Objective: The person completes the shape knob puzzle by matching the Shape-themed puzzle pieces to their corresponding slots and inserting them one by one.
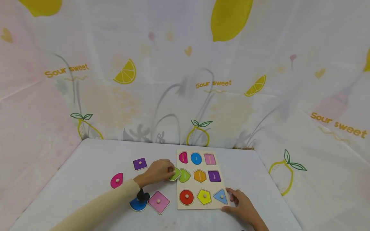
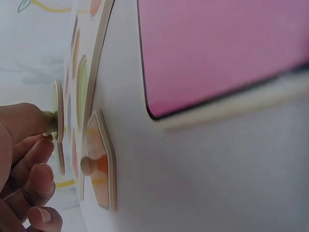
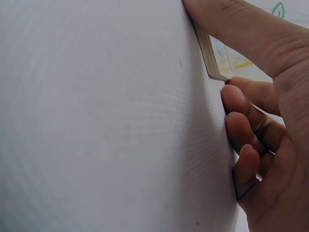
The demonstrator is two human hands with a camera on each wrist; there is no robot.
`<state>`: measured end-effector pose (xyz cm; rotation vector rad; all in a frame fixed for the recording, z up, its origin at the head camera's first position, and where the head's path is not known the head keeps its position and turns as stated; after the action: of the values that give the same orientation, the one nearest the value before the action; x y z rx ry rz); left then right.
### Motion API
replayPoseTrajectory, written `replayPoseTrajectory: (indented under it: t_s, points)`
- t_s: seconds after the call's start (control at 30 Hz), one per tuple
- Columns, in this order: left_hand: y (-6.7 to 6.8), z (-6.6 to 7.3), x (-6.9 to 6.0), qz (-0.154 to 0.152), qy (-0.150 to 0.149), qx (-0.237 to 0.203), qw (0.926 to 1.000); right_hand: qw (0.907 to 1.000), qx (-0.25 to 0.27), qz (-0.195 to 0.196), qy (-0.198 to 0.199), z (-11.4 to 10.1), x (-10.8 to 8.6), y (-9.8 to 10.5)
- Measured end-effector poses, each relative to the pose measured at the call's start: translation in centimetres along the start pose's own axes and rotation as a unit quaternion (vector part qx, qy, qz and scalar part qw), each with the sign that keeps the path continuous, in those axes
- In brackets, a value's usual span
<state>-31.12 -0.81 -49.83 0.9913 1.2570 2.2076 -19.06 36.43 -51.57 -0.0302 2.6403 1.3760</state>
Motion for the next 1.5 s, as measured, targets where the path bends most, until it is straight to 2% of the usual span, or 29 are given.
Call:
replayPoseTrajectory:
  t_s: [0.23,0.53,0.8,1.03,1.5]
  points:
    - [-0.8,1.2,1.2,-0.004,-0.017,-0.020,0.9996,1.0000,0.003,-0.004,0.008,0.1,0.0,0.0]
    - [-2.2,1.8,2.7,-0.021,-0.008,-0.019,0.9996,1.0000,0.005,-0.005,-0.003,0.0,0.1,0.0]
    - [-2.7,1.5,3.1,-0.037,0.001,-0.018,0.9992,0.9999,0.007,-0.003,0.012,0.2,0.1,0.0]
    - [-3.2,1.2,3.3,-0.046,0.007,-0.015,0.9988,1.0000,0.004,-0.004,-0.001,0.2,0.1,-0.1]
    - [-3.3,1.8,3.7,-0.071,0.026,-0.021,0.9969,1.0000,0.004,0.002,0.008,0.3,0.1,-0.1]
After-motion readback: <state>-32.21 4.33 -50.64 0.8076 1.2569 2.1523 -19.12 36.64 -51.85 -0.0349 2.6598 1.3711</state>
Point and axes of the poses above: each hand's wrist, its own x-axis towards the middle knuckle, its own y-axis out of the back of the hand, z = x × y, the point moved 2 cm from there along x, towards the middle knuckle, and after that the axes turned 6 degrees about -y, right-handed, at the moved point
